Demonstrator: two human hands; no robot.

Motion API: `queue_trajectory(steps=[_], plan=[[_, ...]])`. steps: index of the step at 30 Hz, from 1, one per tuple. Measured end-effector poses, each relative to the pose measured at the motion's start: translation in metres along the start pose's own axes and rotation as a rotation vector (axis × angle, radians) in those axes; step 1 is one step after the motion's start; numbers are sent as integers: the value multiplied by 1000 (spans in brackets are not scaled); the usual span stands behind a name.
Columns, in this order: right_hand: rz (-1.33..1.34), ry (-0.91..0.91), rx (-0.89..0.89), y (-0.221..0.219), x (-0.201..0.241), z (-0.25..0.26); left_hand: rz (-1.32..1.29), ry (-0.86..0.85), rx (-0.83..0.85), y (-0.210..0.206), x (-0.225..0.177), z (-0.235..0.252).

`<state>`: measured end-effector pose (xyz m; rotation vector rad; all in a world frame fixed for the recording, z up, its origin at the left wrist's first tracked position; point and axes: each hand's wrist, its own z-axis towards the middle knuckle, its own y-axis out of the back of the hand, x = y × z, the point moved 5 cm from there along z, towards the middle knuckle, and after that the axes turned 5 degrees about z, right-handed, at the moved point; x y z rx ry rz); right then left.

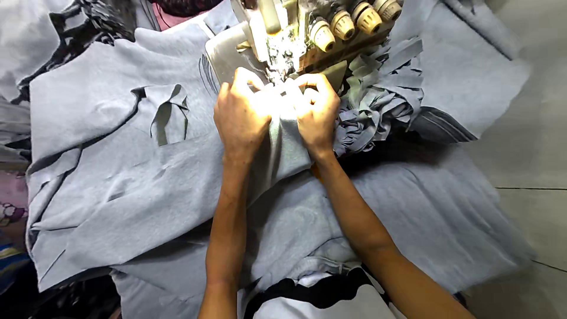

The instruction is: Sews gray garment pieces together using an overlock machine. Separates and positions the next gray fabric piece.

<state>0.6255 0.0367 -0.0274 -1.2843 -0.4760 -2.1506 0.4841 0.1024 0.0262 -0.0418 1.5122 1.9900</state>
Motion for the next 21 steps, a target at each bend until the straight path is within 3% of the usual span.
queue_trajectory(steps=[5,11,15,18,21], plan=[[-48,-134,174,21,8,-20,-121,-50,152,22,27,-29],[-54,-274,271,54,14,-64,-231,-53,361,42,134,-71],[-142,-213,264,58,13,-74,-175,-124,253,60,158,-74],[-100,-216,252,62,15,-74,-193,-227,128,84,146,-65],[-59,-254,262,64,15,-70,-50,-239,30,100,141,-61]])
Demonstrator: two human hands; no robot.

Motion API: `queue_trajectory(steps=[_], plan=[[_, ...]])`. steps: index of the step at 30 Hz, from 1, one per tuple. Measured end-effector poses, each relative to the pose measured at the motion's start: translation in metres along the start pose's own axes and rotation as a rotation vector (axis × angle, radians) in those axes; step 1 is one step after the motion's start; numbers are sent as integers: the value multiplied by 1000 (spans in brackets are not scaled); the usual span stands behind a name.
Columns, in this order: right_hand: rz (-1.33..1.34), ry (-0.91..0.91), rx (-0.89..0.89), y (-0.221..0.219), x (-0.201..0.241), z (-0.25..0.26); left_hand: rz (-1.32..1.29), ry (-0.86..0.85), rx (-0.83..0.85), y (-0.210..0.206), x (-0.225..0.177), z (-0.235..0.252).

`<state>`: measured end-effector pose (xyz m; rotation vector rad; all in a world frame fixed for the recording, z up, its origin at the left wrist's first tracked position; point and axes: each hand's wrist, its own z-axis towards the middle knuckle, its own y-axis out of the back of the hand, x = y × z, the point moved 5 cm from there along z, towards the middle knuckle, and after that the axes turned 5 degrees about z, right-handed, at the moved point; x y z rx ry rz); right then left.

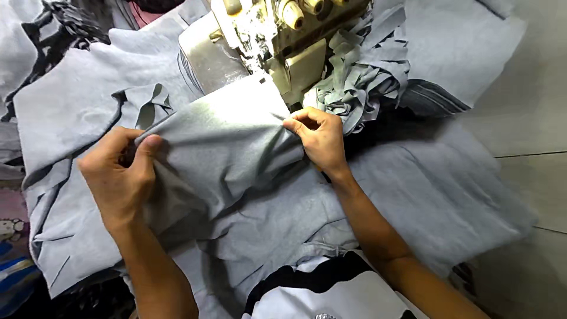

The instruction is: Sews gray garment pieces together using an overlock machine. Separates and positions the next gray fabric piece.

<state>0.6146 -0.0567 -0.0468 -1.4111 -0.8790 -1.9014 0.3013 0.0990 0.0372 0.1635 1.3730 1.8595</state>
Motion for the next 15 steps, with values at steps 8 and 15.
queue_trajectory(steps=[8,15], plan=[[105,-113,106,-5,-4,-9,58,149,295,-14,93,-34],[61,-59,135,2,-10,-7,-89,130,123,6,94,-65]])
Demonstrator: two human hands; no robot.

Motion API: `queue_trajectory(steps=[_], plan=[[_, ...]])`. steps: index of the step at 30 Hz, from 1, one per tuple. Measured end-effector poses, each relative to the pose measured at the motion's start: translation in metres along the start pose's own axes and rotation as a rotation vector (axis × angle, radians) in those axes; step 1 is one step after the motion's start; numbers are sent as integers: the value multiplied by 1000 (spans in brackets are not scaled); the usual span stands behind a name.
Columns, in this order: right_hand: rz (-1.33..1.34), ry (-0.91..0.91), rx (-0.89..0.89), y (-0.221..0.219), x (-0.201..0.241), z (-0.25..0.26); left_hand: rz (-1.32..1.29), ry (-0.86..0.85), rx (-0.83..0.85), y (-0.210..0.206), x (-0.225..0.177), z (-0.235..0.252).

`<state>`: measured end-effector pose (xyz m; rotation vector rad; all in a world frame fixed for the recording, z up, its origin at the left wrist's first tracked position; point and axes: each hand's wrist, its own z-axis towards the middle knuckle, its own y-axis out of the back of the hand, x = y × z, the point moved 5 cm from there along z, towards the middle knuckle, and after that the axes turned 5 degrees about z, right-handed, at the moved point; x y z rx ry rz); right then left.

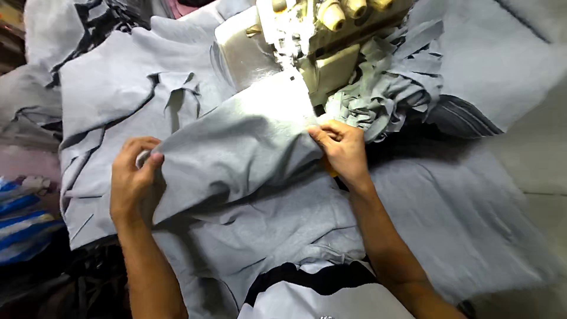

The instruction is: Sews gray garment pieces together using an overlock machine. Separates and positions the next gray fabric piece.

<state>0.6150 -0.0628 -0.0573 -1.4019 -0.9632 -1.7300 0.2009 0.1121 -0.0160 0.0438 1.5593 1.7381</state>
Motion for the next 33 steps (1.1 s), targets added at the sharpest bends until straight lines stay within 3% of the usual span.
queue_trajectory(steps=[3,5,7,10,11,14,18,21,24,27,29,31,33], plan=[[-24,47,16,1,4,4,93,38,-306,19,-33,9],[-10,79,-1,-1,4,5,277,99,-298,32,-35,14],[16,96,-7,-2,3,7,387,271,-275,59,-12,-5],[35,85,2,-5,5,5,313,717,-329,91,19,-78],[43,88,9,-6,6,5,241,828,-297,85,23,-97],[57,87,24,-8,6,4,56,906,-217,45,22,-118],[64,67,37,-7,5,2,-7,1121,-309,29,9,-131],[77,81,20,-5,3,2,55,1020,-285,33,14,-130],[25,75,1,-1,4,1,123,575,-389,64,-1,-116],[6,81,6,2,2,-4,-72,258,-656,104,25,-104],[44,71,5,0,-2,-9,-104,423,-624,107,42,-92],[71,59,-10,-2,-4,-13,-178,773,-447,76,32,-87],[78,39,-27,-2,-6,-13,-394,874,-284,50,43,-101]])
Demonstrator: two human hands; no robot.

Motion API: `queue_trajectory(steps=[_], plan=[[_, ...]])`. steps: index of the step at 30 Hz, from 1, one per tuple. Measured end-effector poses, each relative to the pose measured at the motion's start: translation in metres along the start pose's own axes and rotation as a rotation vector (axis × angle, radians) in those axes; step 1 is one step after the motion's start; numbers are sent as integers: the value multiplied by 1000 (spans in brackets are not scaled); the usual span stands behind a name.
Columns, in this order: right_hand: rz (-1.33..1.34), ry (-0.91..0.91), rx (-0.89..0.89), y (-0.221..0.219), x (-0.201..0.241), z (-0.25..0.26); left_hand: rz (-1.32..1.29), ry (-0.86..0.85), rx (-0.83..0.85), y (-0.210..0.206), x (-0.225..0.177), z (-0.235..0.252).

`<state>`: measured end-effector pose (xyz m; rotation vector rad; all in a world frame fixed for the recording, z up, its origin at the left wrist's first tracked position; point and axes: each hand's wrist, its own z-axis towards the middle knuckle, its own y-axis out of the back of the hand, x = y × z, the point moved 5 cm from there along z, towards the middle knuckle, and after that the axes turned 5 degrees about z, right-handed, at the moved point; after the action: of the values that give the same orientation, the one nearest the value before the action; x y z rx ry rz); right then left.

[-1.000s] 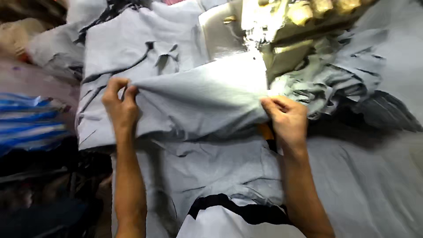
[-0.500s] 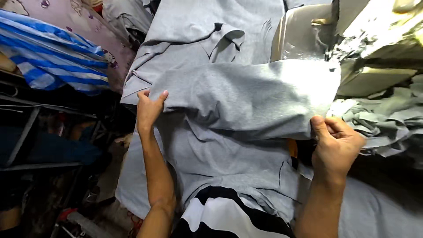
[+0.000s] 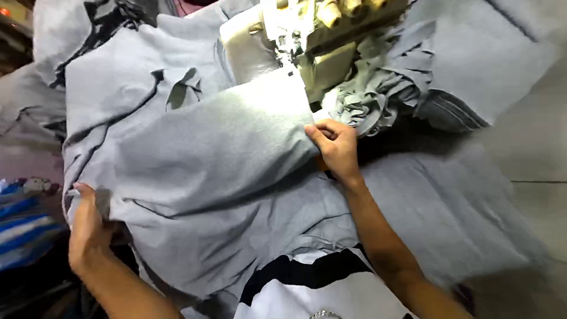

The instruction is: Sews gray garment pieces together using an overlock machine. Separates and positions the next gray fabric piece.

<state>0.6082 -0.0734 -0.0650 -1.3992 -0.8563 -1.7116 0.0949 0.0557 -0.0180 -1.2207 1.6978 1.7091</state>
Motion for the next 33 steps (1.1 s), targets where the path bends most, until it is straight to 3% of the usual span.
queue_trajectory(steps=[3,6,9,13,15,17,19,22,24,29,33], plan=[[6,-53,0,4,-3,-6,-147,-27,193,0,15,-27],[17,-93,27,5,-2,-11,-124,-70,211,4,25,-42],[22,-91,32,5,-2,-14,-195,-190,95,10,32,-42],[28,-22,28,6,-4,-15,-640,-251,-184,13,50,-28],[1,1,21,4,-5,-10,-594,-182,-292,0,48,-22],[-40,17,14,3,-8,-1,-379,-129,-350,-8,48,-16],[-60,19,8,2,-9,2,-178,-96,-299,-13,37,-24],[-36,5,0,3,-9,3,-59,-78,54,-17,12,-53],[12,15,8,4,-10,0,-56,-72,175,-15,8,-61],[-62,131,-40,12,-3,-1,-218,-185,33,-8,14,-52],[-89,134,-62,11,-8,-3,-212,-207,30,-15,4,-53]])
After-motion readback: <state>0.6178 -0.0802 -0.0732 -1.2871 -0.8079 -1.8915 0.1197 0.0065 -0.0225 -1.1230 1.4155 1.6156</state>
